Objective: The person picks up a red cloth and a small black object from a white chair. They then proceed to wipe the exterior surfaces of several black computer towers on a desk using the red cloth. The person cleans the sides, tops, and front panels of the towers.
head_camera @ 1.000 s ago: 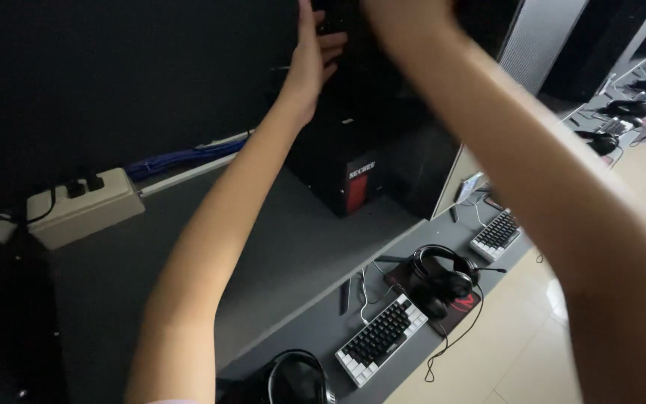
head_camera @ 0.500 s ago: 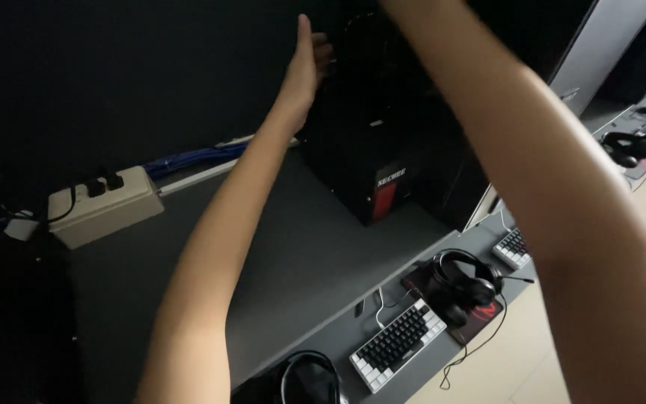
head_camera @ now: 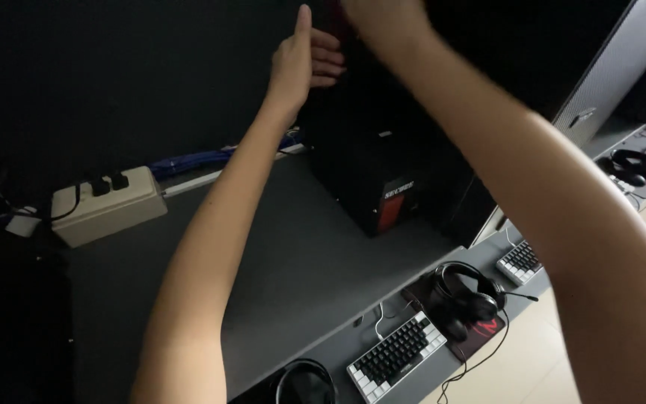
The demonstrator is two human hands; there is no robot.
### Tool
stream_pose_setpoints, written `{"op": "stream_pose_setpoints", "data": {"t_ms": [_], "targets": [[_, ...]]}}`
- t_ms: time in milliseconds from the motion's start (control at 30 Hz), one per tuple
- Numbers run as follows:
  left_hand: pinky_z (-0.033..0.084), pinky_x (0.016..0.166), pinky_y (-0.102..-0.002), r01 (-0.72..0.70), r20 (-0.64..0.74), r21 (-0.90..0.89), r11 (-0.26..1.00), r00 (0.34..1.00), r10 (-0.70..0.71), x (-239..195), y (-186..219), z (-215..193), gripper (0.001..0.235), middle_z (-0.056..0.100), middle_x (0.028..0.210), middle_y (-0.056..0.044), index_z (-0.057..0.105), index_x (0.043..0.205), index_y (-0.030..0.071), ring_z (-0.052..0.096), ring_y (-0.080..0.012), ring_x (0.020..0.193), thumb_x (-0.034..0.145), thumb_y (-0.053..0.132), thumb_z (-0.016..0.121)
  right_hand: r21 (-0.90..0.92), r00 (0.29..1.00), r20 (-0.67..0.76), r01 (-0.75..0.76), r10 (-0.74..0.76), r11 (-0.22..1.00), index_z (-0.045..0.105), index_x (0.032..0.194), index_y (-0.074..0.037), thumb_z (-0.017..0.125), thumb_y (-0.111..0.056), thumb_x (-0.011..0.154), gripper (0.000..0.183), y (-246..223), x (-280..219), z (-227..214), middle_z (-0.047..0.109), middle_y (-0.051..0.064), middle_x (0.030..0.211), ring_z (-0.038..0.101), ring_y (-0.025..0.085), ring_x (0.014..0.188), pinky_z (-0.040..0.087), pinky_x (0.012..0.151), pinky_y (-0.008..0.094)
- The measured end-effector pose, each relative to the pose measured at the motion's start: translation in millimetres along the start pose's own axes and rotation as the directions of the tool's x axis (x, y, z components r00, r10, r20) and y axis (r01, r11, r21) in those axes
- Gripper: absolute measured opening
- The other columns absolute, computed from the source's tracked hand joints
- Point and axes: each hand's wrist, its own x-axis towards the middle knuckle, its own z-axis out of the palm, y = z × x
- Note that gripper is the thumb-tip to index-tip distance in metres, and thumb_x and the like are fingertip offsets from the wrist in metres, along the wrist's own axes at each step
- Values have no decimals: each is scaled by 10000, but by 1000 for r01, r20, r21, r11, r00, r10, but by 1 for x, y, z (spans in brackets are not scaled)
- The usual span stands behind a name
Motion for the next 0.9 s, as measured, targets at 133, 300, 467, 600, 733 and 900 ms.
{"op": "stream_pose_setpoints", "data": {"t_ms": [133, 300, 467, 600, 733, 900], "targets": [[633, 719, -399, -69, -137, 92, 993, 987, 82, 7, -14, -3, 752, 767, 875, -78, 750, 1028, 65, 771, -230, 823, 976, 697, 345, -62, 999, 47, 24, -21, 998, 660, 1334, -305, 714, -330, 835, 503, -32, -26, -22, 531, 42, 1493, 454, 269, 1378, 500, 912, 372], [591, 740, -328, -292, -68, 506, 811, 924, 376, -6, -11, 4, 654, 772, 848, -72, 771, 936, 80, 758, -185, 810, 1109, 552, 353, -49, 980, 150, 143, -134, 988, 661, 1345, -355, 739, -349, 809, 542, -69, -40, -8, 480, 24, 1568, 340, 309, 1478, 455, 923, 381], [619, 701, -368, -89, 80, 627, 774, 996, 49, -15, 16, 10, 428, 754, 846, -103, 724, 983, 63, 770, -215, 759, 1057, 394, 462, 68, 888, 351, 292, -297, 954, 735, 1222, -365, 732, -421, 834, 393, -36, -40, -51, 523, -21, 1514, 302, 297, 1504, 229, 1189, 509], [601, 740, -460, -604, 601, 797, -2, 792, -109, -18, 24, 5, 296, 753, 979, -172, 767, 1031, 50, 745, -311, 867, 1074, 232, 538, 72, 898, 322, 293, -301, 953, 755, 1181, -364, 752, -423, 816, 370, -36, -42, -33, 550, -36, 1491, 333, 286, 1493, 219, 1194, 516], [593, 849, -443, -75, 224, 946, 314, 853, -471, -52, 84, 25, 385, 759, 1071, -138, 719, 1263, 141, 750, -281, 914, 963, 360, 617, 132, 970, 117, 197, -212, 972, 789, 1141, -341, 745, -385, 859, 290, -57, -34, -3, 614, -40, 1430, 401, 277, 1481, 273, 1200, 513], [567, 894, -484, -275, 386, 916, 292, 804, -453, -56, 88, 32, 750, 687, 1234, -165, 589, 1416, 145, 689, -353, 1059, 833, 598, 721, 168, 981, 102, 147, -166, 975, 772, 1141, -331, 753, -368, 785, 358, -50, -46, -18, 623, -30, 1398, 412, 267, 1443, 305, 1158, 484]]}}
